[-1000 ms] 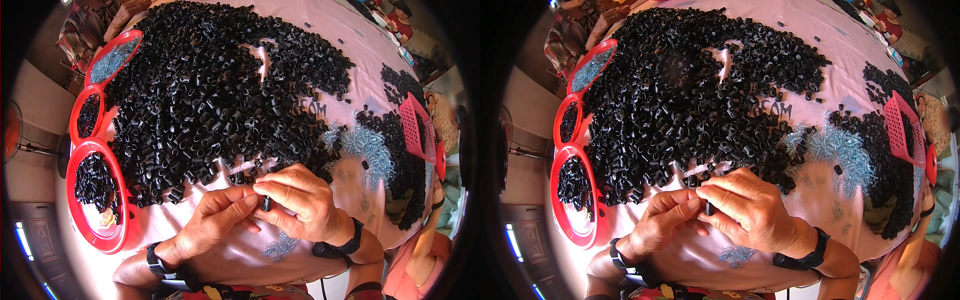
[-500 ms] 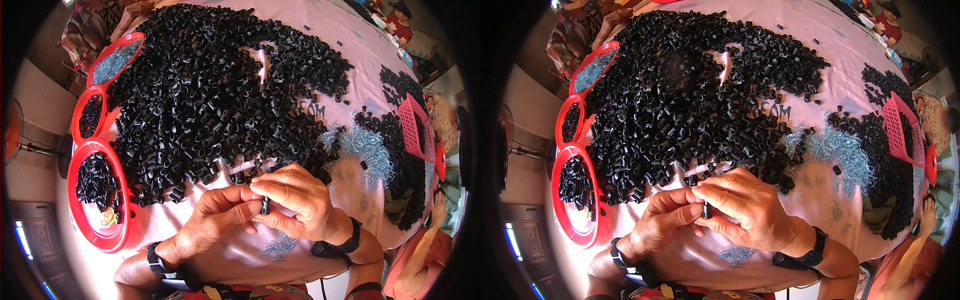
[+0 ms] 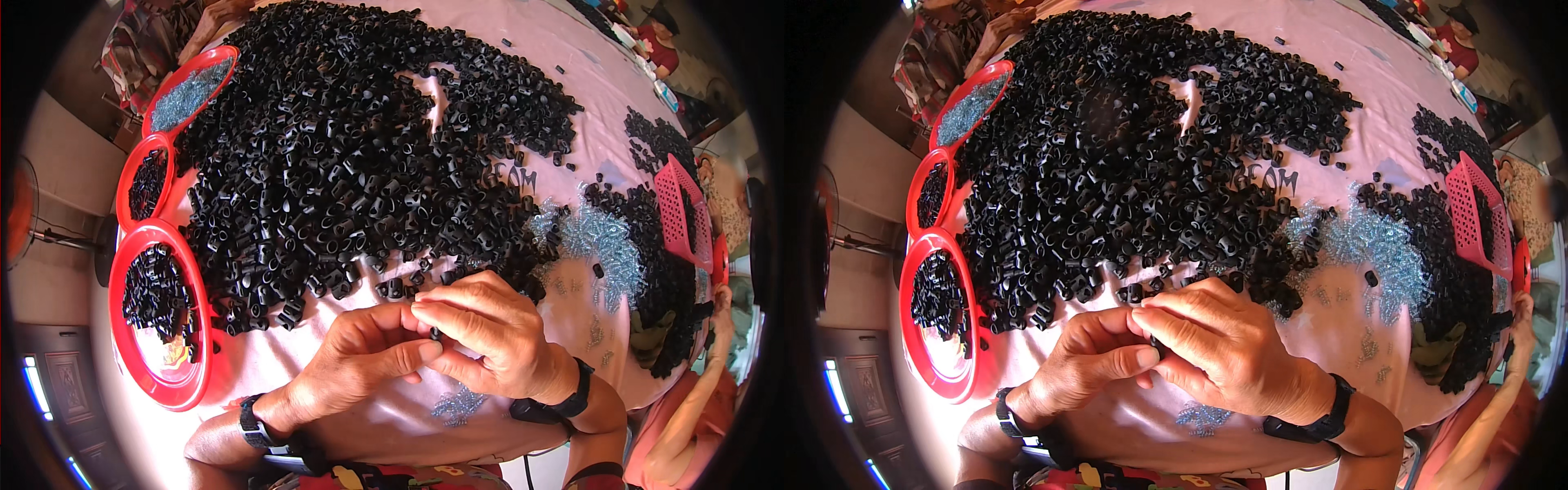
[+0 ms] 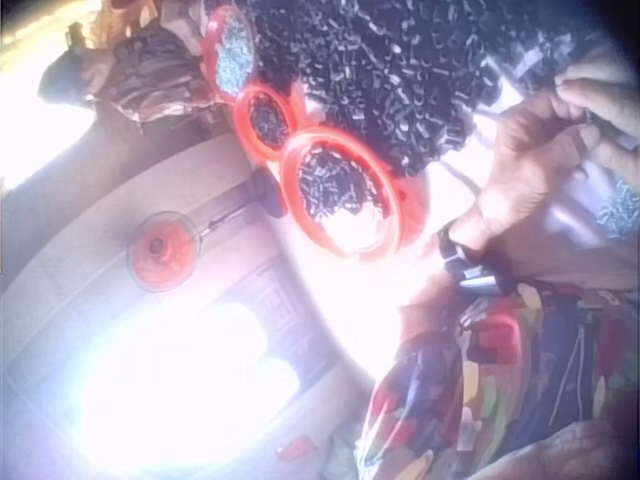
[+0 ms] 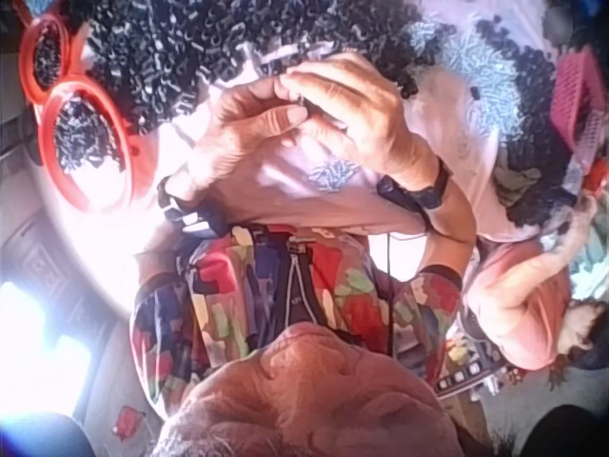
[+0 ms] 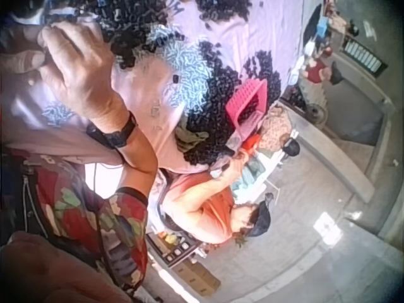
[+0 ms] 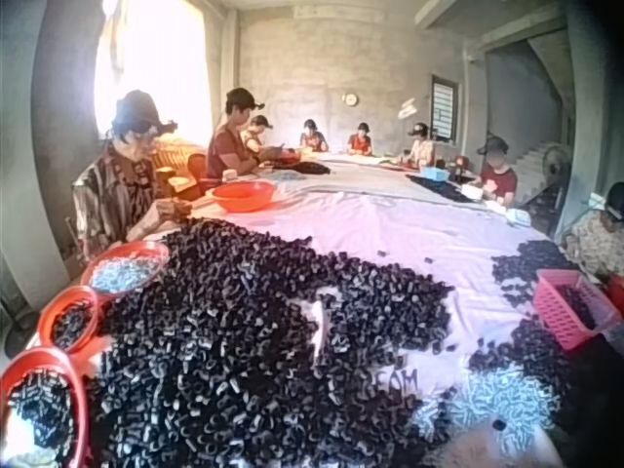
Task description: The recorder is sitting at a table with a large pile of small black plastic components and is manually assembling them.
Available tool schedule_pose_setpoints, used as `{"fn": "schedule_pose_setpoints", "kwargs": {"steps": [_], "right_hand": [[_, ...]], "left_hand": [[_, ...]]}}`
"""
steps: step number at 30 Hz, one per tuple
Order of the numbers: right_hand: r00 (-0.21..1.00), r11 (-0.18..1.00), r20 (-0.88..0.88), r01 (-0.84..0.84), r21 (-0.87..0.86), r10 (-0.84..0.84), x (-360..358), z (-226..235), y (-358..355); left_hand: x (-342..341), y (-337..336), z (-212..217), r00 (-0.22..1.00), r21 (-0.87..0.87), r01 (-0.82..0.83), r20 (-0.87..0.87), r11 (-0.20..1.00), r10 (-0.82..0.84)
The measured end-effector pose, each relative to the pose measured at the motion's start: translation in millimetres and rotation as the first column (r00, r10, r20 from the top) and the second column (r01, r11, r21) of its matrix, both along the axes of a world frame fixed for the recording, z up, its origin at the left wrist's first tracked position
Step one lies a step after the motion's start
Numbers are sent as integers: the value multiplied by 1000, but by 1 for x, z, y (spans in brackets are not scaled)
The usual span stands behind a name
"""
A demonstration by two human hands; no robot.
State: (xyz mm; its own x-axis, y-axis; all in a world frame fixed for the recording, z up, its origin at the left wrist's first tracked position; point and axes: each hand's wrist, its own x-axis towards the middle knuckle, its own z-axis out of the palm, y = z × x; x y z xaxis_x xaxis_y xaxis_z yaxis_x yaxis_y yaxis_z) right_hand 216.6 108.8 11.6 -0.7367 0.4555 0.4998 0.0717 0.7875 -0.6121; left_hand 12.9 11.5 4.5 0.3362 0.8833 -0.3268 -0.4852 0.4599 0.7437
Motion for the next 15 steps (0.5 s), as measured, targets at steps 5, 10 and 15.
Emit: {"fn": "schedule_pose_setpoints", "kwargs": {"steps": [5, 10, 15], "right_hand": [[1000, 1000, -9, 12, -29, -12, 1, 0, -1], [1000, 999, -11, 2, -35, -2, 0, 3, 0], [1000, 999, 1, 22, 25, -22, 1, 5, -1]], "left_hand": [[-1, -1, -5, 1000, 16, 10, 21, 1000, -10], [-1, -4, -10, 993, 55, -64, 107, 996, 58], [5, -6, -14, 978, 84, -150, 159, 985, 135]]}}
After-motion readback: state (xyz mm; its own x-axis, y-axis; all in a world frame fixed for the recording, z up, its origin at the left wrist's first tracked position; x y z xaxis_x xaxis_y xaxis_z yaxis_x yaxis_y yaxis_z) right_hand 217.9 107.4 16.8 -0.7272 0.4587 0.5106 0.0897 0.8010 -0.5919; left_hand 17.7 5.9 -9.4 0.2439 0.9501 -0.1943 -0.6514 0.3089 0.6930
